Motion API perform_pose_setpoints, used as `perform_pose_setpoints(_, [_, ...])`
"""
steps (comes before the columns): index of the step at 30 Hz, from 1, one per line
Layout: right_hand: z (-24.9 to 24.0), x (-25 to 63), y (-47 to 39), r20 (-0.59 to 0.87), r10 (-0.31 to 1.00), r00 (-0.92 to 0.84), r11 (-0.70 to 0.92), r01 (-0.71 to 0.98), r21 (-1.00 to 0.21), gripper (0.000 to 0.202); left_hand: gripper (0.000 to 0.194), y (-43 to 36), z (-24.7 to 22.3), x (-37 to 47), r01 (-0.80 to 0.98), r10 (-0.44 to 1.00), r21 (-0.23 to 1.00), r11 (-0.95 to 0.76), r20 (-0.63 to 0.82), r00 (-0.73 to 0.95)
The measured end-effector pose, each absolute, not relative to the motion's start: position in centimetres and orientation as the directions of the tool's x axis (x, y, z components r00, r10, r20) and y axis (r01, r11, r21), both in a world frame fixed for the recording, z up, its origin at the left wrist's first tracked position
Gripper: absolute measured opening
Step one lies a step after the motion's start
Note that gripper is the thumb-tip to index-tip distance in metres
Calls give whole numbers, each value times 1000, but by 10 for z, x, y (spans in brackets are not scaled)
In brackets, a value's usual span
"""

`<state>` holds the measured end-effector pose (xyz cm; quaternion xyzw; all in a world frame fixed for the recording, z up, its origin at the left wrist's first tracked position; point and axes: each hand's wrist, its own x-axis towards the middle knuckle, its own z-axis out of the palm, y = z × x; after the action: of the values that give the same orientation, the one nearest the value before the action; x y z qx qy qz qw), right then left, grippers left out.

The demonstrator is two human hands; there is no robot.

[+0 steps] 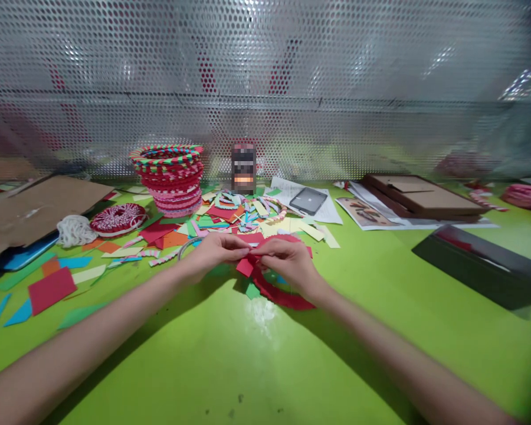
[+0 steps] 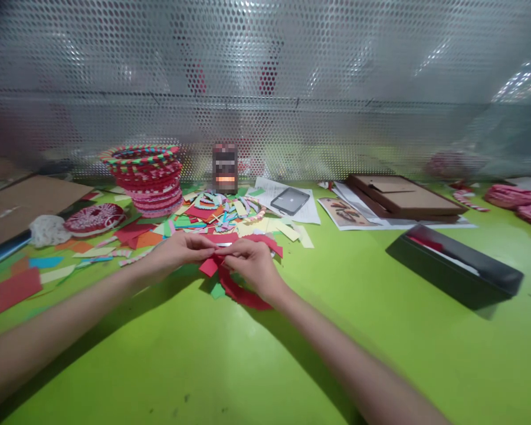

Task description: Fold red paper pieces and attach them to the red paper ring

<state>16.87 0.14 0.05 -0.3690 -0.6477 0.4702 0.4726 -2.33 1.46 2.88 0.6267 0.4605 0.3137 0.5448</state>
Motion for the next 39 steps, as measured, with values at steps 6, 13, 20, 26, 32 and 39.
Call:
perform_pose_setpoints(6, [10,165,-5,215,940,-266,245,85,-966,20,21,15,28,-24,249,925,967,62,-150,350])
perform_pose_setpoints(13, [7,163,-2,178,950,-255,190,22,-982,20,19,13,27,-23,241,948,969,58,-129,291])
perform_pose_setpoints(20, [1,164,3,209,946,-250,211,-19,-977,21,22,12,27,-22,238,946,967,87,-155,284])
perform_pose_setpoints(26, [2,163,2,251,931,-266,264,13,-964,19,13,11,25,-19,221,953,970,101,-158,258])
perform_pose_setpoints(32, [7,164,-8,535,796,-283,605,363,-709,25,9,9,23,-15,62,967,987,145,-155,203])
perform_pose_setpoints(39, [6,163,-10,697,580,-422,777,544,-317,19,13,10,22,-16,-61,969,986,156,-141,202])
